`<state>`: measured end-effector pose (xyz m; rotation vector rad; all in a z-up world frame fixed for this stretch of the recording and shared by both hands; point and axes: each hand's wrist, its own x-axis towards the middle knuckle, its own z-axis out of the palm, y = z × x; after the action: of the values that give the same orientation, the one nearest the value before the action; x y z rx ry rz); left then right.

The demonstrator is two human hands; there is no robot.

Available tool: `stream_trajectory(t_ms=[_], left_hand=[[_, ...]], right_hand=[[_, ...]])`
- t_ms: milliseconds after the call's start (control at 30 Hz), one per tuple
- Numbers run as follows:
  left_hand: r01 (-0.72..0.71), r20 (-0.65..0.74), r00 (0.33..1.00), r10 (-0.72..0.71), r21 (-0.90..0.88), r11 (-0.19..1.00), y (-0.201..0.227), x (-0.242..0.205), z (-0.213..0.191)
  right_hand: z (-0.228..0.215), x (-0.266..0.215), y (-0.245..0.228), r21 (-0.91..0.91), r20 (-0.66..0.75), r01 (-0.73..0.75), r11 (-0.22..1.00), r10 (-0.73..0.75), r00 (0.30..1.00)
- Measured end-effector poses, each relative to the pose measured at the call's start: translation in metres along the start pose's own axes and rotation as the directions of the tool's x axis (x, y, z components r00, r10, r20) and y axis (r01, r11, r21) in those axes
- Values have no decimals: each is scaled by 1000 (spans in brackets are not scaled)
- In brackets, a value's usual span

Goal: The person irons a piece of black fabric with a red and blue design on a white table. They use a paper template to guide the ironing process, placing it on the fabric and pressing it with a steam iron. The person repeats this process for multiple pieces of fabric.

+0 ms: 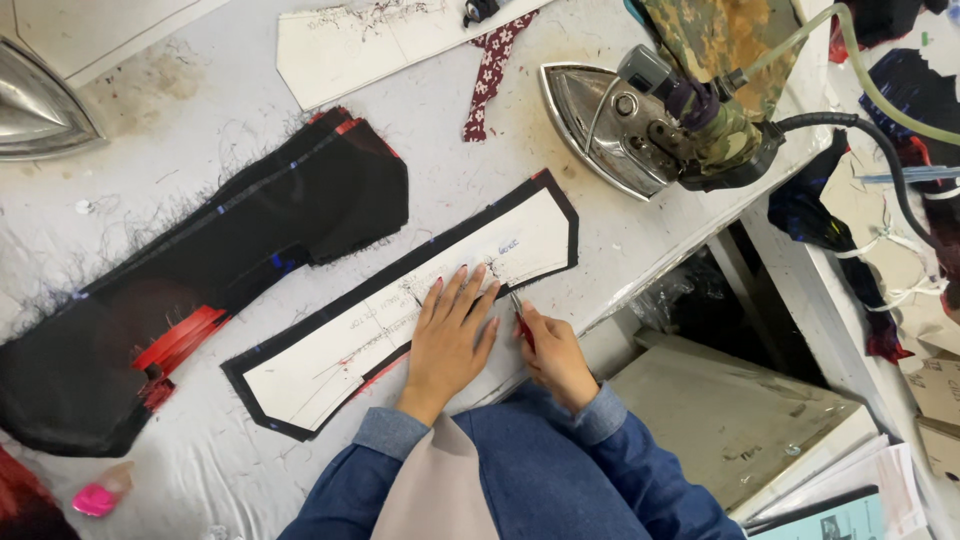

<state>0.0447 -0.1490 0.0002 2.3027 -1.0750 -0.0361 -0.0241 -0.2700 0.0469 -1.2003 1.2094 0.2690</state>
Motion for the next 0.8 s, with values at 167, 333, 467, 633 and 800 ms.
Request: stream_trajectory(t_ms=[167, 333, 467, 633, 800], left_hand=[[-11, -17, 1000, 11, 16, 1000, -2, -1, 2], [1, -32, 999, -1, 1, 1000, -3, -1, 4], [0, -45, 999, 0, -12, 1000, -3, 0, 2], [10, -35, 999, -11, -27, 1000, -4, -1, 3], [17, -24, 1000, -18, -34, 999, -4, -2, 3]], right_hand=[[4, 17, 12, -115, -98, 110, 987, -121, 988], [3, 27, 21, -166, -133, 164, 972, -187, 973], [7, 25, 19, -201, -192, 164, 966, -203, 960], [10, 23, 16, -156, -207, 147, 977, -178, 962], [12, 23, 14, -157, -220, 130, 979, -163, 962]])
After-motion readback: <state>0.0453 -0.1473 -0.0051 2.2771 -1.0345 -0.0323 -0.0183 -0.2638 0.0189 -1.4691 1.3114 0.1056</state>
